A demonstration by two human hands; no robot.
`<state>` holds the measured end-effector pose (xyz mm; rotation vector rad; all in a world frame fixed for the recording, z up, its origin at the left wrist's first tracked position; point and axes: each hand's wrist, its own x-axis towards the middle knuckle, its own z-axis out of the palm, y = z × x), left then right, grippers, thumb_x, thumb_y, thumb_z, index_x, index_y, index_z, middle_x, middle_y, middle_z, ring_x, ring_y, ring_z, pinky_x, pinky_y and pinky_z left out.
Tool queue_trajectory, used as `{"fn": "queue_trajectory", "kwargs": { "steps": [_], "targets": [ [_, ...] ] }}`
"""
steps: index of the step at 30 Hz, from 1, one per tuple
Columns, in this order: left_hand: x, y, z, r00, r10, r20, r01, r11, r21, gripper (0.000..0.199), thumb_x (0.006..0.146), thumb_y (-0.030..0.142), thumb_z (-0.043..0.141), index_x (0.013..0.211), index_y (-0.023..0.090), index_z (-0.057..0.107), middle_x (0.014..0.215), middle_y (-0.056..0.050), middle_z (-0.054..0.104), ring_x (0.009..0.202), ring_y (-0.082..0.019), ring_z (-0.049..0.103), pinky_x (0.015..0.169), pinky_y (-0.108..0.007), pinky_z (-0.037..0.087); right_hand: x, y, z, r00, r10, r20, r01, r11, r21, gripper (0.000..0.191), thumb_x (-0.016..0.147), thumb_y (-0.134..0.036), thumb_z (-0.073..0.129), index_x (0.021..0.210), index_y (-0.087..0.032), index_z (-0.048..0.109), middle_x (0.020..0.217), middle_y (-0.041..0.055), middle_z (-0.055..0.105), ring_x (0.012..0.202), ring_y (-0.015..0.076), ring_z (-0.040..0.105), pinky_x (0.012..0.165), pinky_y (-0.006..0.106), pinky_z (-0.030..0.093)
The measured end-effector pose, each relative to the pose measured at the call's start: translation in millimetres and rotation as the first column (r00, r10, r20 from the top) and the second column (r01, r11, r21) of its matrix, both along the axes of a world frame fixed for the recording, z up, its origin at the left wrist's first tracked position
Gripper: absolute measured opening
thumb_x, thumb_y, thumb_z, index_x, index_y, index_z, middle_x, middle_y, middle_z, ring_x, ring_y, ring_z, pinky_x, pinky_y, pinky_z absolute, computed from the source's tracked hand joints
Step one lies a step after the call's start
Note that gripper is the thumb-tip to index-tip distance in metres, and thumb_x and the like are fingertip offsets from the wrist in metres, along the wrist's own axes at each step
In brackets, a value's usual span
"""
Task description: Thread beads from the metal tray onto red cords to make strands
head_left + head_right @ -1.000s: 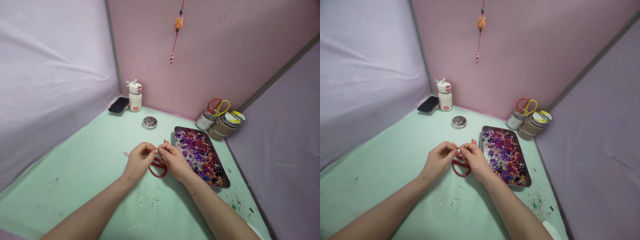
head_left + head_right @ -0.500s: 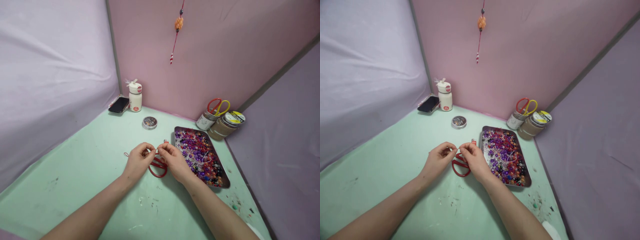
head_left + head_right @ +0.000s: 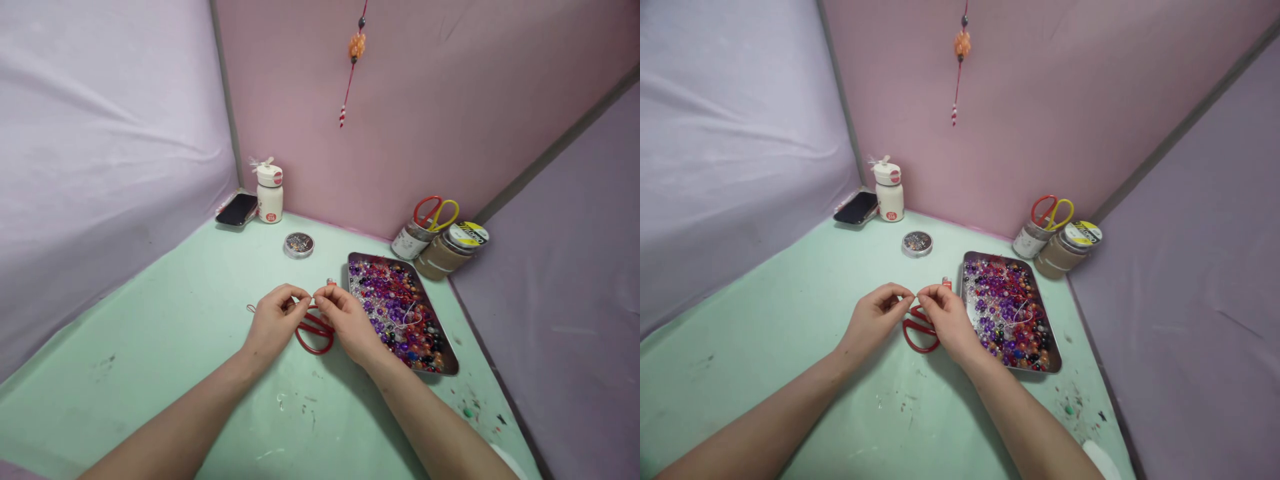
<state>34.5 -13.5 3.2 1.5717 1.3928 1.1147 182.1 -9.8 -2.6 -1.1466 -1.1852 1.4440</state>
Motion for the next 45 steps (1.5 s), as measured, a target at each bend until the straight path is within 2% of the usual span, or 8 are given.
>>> {"fn": "queue_trajectory", "kwargs": {
  "steps": [8, 17, 26, 45],
  "targets": [
    [-0.9, 0.6, 1.2, 1.0, -0.014, -0.028, 0.015, 1.0, 0.025, 0.013, 0.078, 0.027, 0.056, 0.074, 0.018, 0.064, 0.07, 0.001, 0.06, 0.056, -0.01, 0.043, 0.056, -0.023, 0.036, 1.4, -0.5, -1.5, 0.993, -0.041, 0.111, 0.029, 0.993, 0.112, 0.021, 0.078, -0.04, 0.062, 0.083, -0.02, 0.059, 0.073, -0.0008, 0.054, 0.064, 0.012, 0.047, 0.056, 0.024, 0.038],
    [-1.0, 1.3, 2.9, 0.998, -0.024, -0.05, 0.027, 0.999, 0.045, 0.014, 0.079, 0.026, 0.055, 0.073, 0.018, 0.065, 0.071, 0.0, 0.061, 0.057, -0.01, 0.045, 0.057, -0.023, 0.036, 0.5, -1.3, -1.7, 0.994, -0.02, 0.108, 0.008, 0.994, 0.11, 0.018, 0.08, -0.038, 0.059, 0.083, -0.02, 0.058, 0.077, -0.0008, 0.056, 0.066, 0.0121, 0.049, 0.06, 0.024, 0.04],
    [-2.1, 1.1, 2.1, 0.997, -0.04, -0.061, 0.044, 0.998, 0.055, 0.015, 0.079, 0.027, 0.055, 0.072, 0.018, 0.064, 0.072, 0.0, 0.062, 0.057, -0.01, 0.044, 0.057, -0.023, 0.036, 1.0, -3.4, 0.5, 0.975, -0.059, 0.212, 0.01, 0.974, 0.225, 0.013, 0.084, -0.033, 0.054, 0.082, -0.021, 0.059, 0.081, 0.0002, 0.059, 0.076, 0.0147, 0.054, 0.073, 0.029, 0.044],
    [-1.7, 1.1, 1.1, 0.998, -0.03, -0.055, 0.033, 0.999, 0.044, 0.016, 0.079, 0.029, 0.055, 0.073, 0.019, 0.065, 0.071, 0.0, 0.062, 0.057, -0.011, 0.044, 0.056, -0.024, 0.036, 0.3, -3.6, -0.1, 0.968, -0.073, 0.239, 0.012, 0.969, 0.246, 0.013, 0.084, -0.033, 0.053, 0.082, -0.022, 0.059, 0.081, 0.0015, 0.059, 0.078, 0.0167, 0.055, 0.073, 0.031, 0.045]
  ]
}}
